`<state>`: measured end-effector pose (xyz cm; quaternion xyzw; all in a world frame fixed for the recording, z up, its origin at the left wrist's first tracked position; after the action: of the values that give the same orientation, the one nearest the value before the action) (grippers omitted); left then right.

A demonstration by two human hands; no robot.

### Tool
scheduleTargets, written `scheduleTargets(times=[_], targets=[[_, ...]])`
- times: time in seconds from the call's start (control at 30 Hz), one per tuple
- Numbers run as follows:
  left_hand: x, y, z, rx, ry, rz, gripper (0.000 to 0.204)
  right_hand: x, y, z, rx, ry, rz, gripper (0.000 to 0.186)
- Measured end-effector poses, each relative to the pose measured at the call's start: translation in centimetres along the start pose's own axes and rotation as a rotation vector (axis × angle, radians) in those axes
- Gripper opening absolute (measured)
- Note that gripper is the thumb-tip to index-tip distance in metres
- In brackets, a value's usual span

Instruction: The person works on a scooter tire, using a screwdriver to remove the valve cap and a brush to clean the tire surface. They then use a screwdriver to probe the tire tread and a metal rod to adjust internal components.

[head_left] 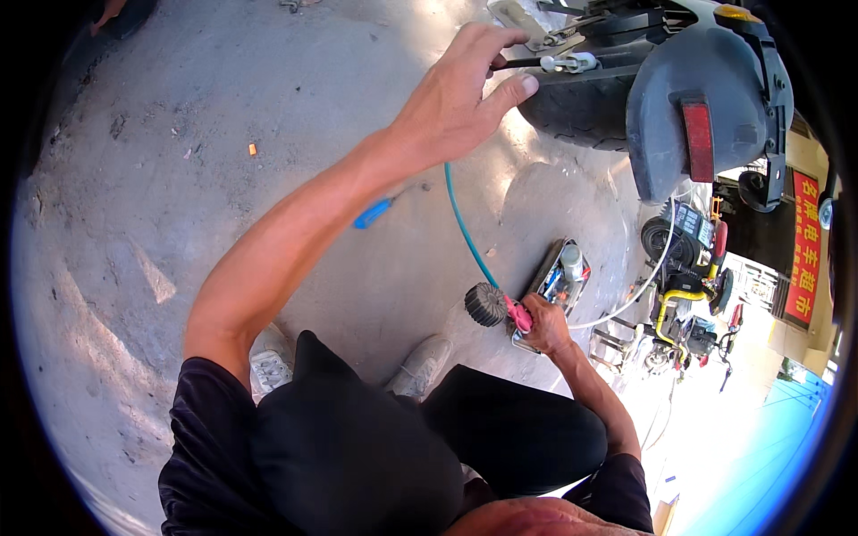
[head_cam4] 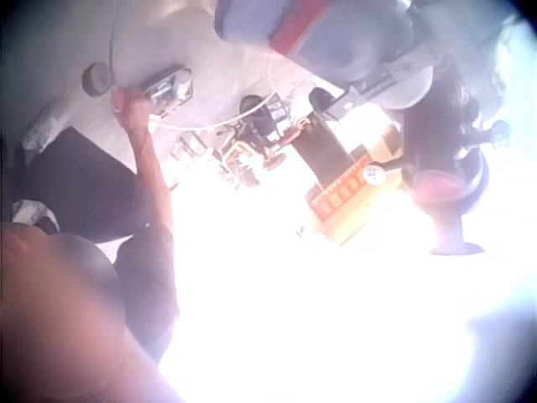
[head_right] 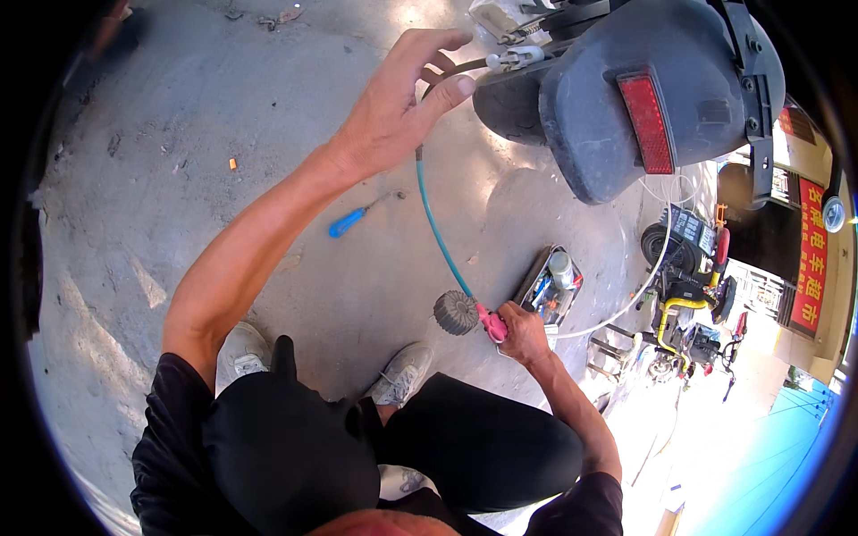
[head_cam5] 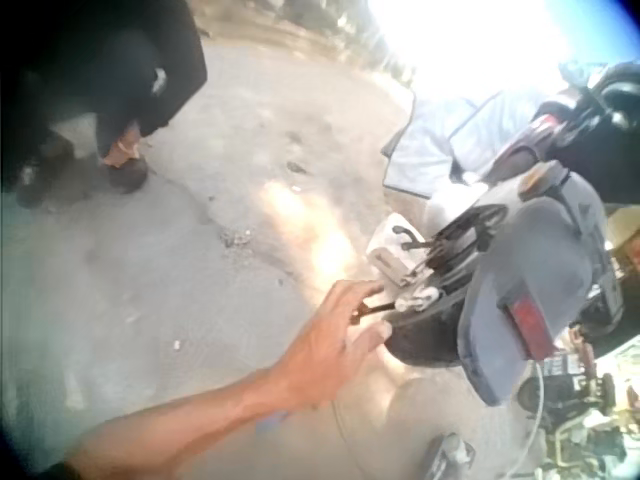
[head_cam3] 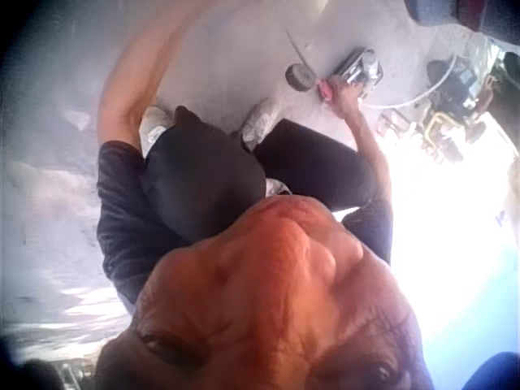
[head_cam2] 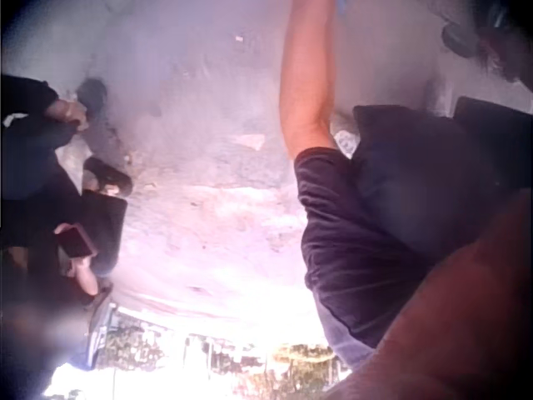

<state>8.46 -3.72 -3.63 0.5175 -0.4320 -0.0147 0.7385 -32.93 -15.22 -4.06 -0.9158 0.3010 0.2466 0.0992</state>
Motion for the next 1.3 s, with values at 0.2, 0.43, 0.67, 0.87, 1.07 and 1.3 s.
scheduleTargets(times=[0.2, 0.43, 0.67, 0.87, 1.07, 1.3], targets=[[4.5, 1.7, 0.6, 0.041, -0.045, -0.058, 0.048, 3.1, -1.3, 6.0, 0.201, -0.281, 0.081, 0.056], [5.3, 1.9, 1.1, 0.147, -0.17, -0.207, 0.043, 5.9, -3.8, 7.1, 0.146, -0.479, 0.089, 0.075], [4.5, 1.4, 1.9, -0.041, -0.044, -0.016, 0.031, 7.7, -2.5, 7.4, 0.199, -0.43, 0.138, 0.078], [4.6, 0.0, 0.9, -0.215, -0.116, 0.006, 0.033, 8.4, -2.9, 7.1, 0.19, -0.501, 0.193, 0.077], [5.9, -0.2, 1.1, 0.103, -0.13, 0.311, 0.053, 9.0, -2.2, 6.8, 0.164, -0.549, 0.173, 0.083], [6.8, -0.8, 1.7, -0.01, -0.111, 0.447, 0.053, 13.0, -6.7, -8.4, 0.766, 0.082, 0.152, 0.103]])
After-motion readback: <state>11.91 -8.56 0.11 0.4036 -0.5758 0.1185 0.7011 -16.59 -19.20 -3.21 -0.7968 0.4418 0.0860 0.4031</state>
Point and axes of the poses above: each hand's wrist, its own x-axis towards the middle knuckle, its own z-axis out of the palm, y = z × x, the point moved 4 cm from there along x, towards the middle knuckle, and after that the axes turned 13 degrees about z, right-handed, at the moved point
